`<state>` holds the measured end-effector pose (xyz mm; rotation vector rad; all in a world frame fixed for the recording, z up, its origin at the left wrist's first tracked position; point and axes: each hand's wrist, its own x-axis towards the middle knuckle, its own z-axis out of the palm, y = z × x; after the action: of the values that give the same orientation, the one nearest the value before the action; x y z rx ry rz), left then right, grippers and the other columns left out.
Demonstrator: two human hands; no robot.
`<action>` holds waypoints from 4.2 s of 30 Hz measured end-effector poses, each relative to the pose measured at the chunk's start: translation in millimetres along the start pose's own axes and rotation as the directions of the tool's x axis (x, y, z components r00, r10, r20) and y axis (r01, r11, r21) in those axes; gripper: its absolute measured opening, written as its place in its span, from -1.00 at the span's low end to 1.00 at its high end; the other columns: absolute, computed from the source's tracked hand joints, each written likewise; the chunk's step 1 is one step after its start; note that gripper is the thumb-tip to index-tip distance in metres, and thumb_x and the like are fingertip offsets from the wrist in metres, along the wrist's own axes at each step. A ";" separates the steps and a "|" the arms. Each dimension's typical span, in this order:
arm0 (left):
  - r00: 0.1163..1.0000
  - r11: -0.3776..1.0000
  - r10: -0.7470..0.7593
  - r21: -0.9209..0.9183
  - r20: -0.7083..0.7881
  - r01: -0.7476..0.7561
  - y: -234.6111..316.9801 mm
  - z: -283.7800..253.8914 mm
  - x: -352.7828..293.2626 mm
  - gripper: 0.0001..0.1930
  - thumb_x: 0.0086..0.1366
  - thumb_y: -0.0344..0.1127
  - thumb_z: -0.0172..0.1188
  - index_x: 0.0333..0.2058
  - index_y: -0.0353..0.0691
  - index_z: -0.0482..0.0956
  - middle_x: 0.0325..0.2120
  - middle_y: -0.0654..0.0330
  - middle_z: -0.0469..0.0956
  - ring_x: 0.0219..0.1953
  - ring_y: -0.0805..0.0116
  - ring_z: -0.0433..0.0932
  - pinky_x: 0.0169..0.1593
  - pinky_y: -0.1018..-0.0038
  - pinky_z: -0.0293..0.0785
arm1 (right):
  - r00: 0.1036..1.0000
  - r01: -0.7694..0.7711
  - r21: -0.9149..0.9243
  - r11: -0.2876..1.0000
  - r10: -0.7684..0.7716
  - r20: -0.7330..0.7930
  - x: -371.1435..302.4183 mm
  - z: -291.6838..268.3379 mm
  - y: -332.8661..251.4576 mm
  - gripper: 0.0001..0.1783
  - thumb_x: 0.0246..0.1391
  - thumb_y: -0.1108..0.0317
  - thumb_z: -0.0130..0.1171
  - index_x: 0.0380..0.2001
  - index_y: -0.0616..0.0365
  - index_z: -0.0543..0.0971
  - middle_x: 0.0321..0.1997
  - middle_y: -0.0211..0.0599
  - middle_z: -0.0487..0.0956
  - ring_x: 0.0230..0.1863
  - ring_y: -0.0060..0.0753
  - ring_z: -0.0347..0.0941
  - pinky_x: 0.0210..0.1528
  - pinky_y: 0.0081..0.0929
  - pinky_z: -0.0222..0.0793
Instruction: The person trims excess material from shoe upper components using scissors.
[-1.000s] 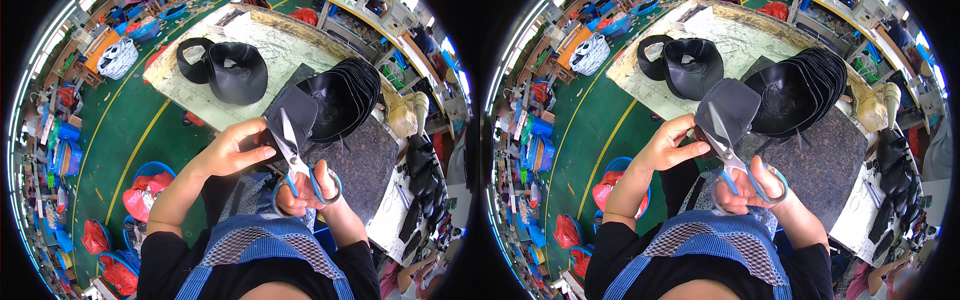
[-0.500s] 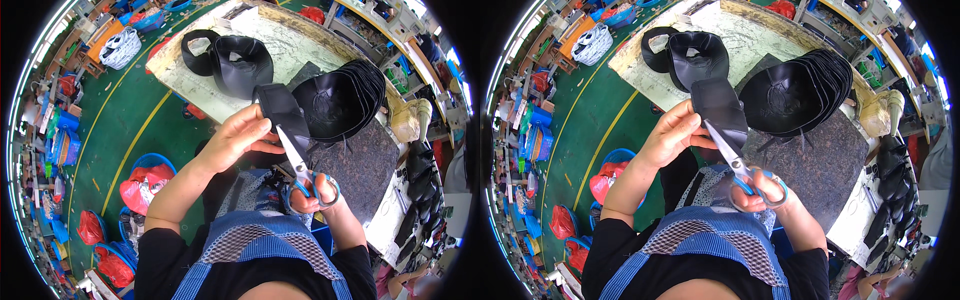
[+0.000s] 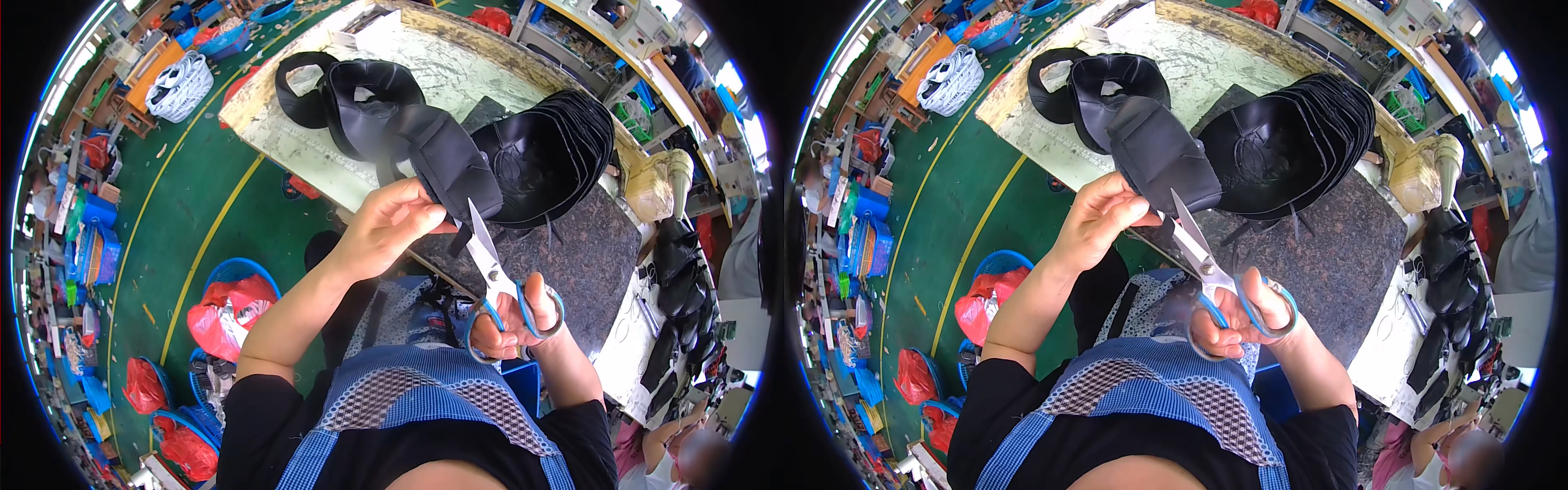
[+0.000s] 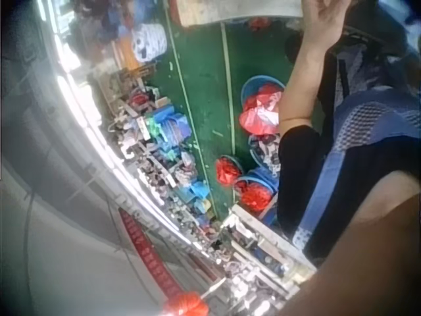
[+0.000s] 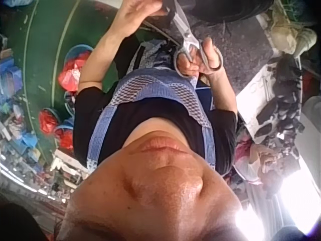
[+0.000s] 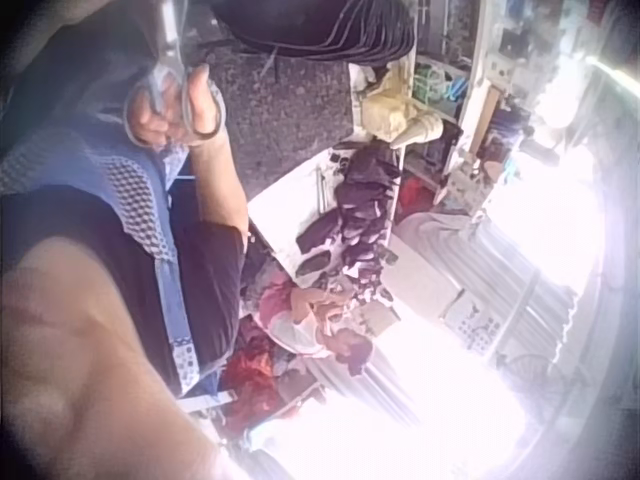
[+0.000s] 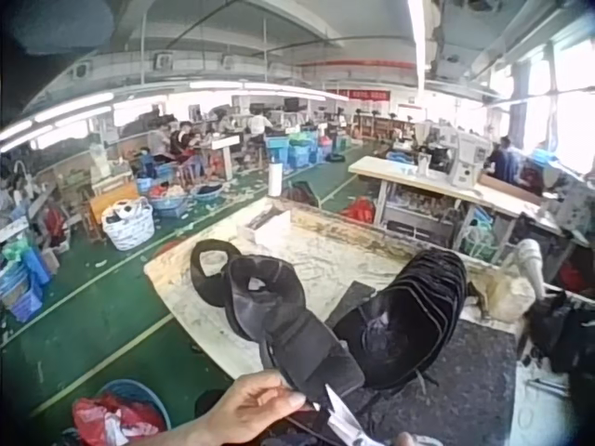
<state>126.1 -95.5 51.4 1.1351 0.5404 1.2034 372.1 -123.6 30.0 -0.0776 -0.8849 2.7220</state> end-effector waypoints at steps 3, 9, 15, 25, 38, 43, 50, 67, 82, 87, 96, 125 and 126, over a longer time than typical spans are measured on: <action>1.000 1.000 0.010 0.029 0.024 -0.011 -5.2 2.6 -0.5 -0.76 0.31 -0.46 0.02 -0.07 -0.36 0.48 -0.16 0.13 0.54 -0.09 0.35 0.54 -0.02 0.38 0.53 | 0.999 0.011 0.041 0.999 -0.013 0.047 3.2 0.3 -0.3 -0.05 0.02 -0.56 -0.40 -0.49 0.25 0.45 -0.73 -0.58 0.19 -0.71 -0.70 0.20 -0.65 -0.73 0.08; 0.993 0.996 -0.007 0.088 0.118 -0.003 -16.9 -7.6 -3.8 -0.81 0.32 -0.47 0.05 -0.12 -0.36 0.50 -0.21 0.20 0.55 -0.12 0.49 0.49 -0.02 0.51 0.43 | 0.996 -0.069 0.047 0.997 0.072 -0.058 -2.6 -1.5 0.7 -0.12 0.06 -0.50 -0.33 -0.53 0.24 0.41 -0.73 -0.60 0.19 -0.72 -0.73 0.18 -0.67 -0.75 0.04; 0.990 1.000 0.029 0.006 0.139 -0.030 -27.0 7.1 -5.4 -0.80 0.29 -0.51 0.07 -0.11 -0.38 0.49 -0.26 0.22 0.57 -0.21 0.51 0.52 -0.13 0.52 0.47 | 0.985 0.038 -0.088 0.995 -0.052 -0.164 22.8 23.8 -2.6 -0.15 0.09 -0.48 -0.33 -0.57 0.23 0.38 -0.76 -0.63 0.16 -0.78 -0.77 0.10 -0.75 -0.76 0.01; 0.967 0.900 0.089 0.396 0.240 -0.182 -20.0 4.7 -2.0 -0.86 0.21 -0.48 0.15 -0.24 -0.36 0.53 -0.30 0.18 0.53 -0.25 0.45 0.55 -0.16 0.49 0.46 | 0.985 0.058 -0.051 0.997 -0.065 -0.159 22.2 17.9 -7.6 -0.17 0.10 -0.45 -0.31 -0.54 0.23 0.40 -0.75 -0.63 0.14 -0.77 -0.76 0.09 -0.77 -0.78 -0.03; 0.874 0.605 -0.364 0.795 0.321 -0.040 75.0 -28.4 66.1 -0.72 0.16 -0.24 0.28 -0.25 -0.31 0.55 -0.37 0.27 0.54 -0.27 0.52 0.47 -0.15 0.51 0.38 | 0.975 -0.076 -0.258 0.963 0.017 -0.224 -5.6 5.0 -21.0 -0.28 0.01 -0.28 0.14 -0.57 0.33 0.46 -0.75 -0.58 0.22 -0.75 -0.80 0.08 -0.74 -0.79 -0.09; 0.882 0.849 -0.361 0.499 0.303 0.176 76.6 -28.8 57.0 -0.76 0.08 -0.34 0.38 -0.34 -0.32 0.54 -0.44 0.34 0.54 -0.38 0.66 0.46 -0.28 0.66 0.38 | 0.993 0.039 -0.119 0.992 -0.052 -0.102 -6.0 -1.2 -4.3 -0.25 0.01 -0.39 0.03 -0.62 0.23 0.43 -0.77 -0.60 0.24 -0.79 -0.82 0.10 -0.77 -0.80 -0.08; 0.967 0.934 -0.199 0.329 0.156 0.139 66.8 -22.7 37.1 -0.75 0.08 -0.42 0.37 -0.27 -0.32 0.54 -0.39 0.34 0.55 -0.35 0.65 0.47 -0.25 0.64 0.41 | 0.997 0.072 -0.040 0.997 -0.071 0.023 18.0 17.3 1.9 -0.05 -0.07 -0.62 -0.37 -0.59 0.21 0.42 -0.76 -0.59 0.22 -0.75 -0.69 0.20 -0.66 -0.72 0.08; 0.982 0.975 -0.138 0.192 0.125 0.113 51.1 -18.8 8.7 -0.73 0.10 -0.47 0.34 -0.23 -0.30 0.50 -0.34 0.37 0.49 -0.25 0.63 0.42 -0.16 0.62 0.37 | 0.996 0.052 -0.020 0.998 -0.050 0.078 20.5 6.9 5.6 -0.03 -0.08 -0.63 -0.43 -0.58 0.21 0.40 -0.73 -0.58 0.21 -0.70 -0.66 0.21 -0.60 -0.72 0.11; 0.976 0.535 0.065 0.819 0.207 -0.209 51.3 10.7 16.0 -0.75 0.00 -0.37 0.43 -0.41 -0.32 0.53 -0.52 0.21 0.50 -0.43 0.41 0.52 -0.35 0.47 0.38 | 0.982 0.120 -0.144 0.982 -0.138 -0.129 -12.4 2.1 -0.1 -0.19 0.10 -0.44 -0.26 -0.63 0.19 0.38 -0.80 -0.68 0.17 -0.82 -0.84 0.09 -0.78 -0.81 0.01; 0.843 0.034 0.285 0.874 0.457 -0.485 -6.6 37.0 69.1 -0.83 0.12 -0.42 0.19 -0.26 -0.23 0.54 -0.40 0.13 0.56 -0.42 0.13 0.56 -0.36 0.33 0.48 | 0.865 0.415 -0.101 0.904 -0.426 -0.266 -38.6 3.7 -10.1 -0.14 0.03 -0.48 -0.20 -0.60 0.26 0.45 -0.82 -0.63 0.17 -0.84 -0.76 0.10 -0.78 -0.78 0.02; 0.816 0.264 0.454 0.821 0.358 -0.507 -126.3 58.1 138.5 -0.67 0.19 -0.15 0.18 -0.18 -0.26 0.54 -0.38 0.08 0.54 -0.30 0.08 0.52 -0.21 0.27 0.39 | 0.772 0.508 -0.202 0.837 -0.547 -0.323 -50.2 3.6 -7.0 -0.19 0.07 -0.46 -0.23 -0.71 0.16 0.31 -0.81 -0.59 0.19 -0.84 -0.68 0.11 -0.79 -0.70 -0.01; 0.816 -0.206 0.455 0.850 -0.356 0.485 30.2 -202.3 122.2 -0.72 0.02 -0.22 0.27 -0.29 -0.11 0.44 -0.43 0.06 0.61 -0.31 0.05 0.60 -0.28 0.14 0.48 | 0.853 0.398 -0.326 0.858 -0.476 -0.214 20.0 14.7 -13.2 -0.28 0.15 -0.32 -0.13 -0.57 0.23 0.42 -0.76 -0.59 0.25 -0.74 -0.69 0.24 -0.71 -0.75 0.10; 0.805 -0.199 0.484 0.852 -0.345 0.485 29.3 -198.8 124.5 -0.78 0.04 -0.26 0.22 -0.32 -0.10 0.46 -0.46 0.02 0.60 -0.30 0.01 0.60 -0.28 0.11 0.48 | 0.851 0.395 -0.323 0.860 -0.475 -0.222 19.9 16.7 -12.2 -0.29 0.15 -0.31 -0.13 -0.56 0.23 0.42 -0.76 -0.59 0.25 -0.74 -0.69 0.23 -0.71 -0.75 0.10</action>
<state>-11.6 95.0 27.5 2.0501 2.5003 0.8855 353.8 -118.1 51.4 -0.2907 -1.0252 2.0857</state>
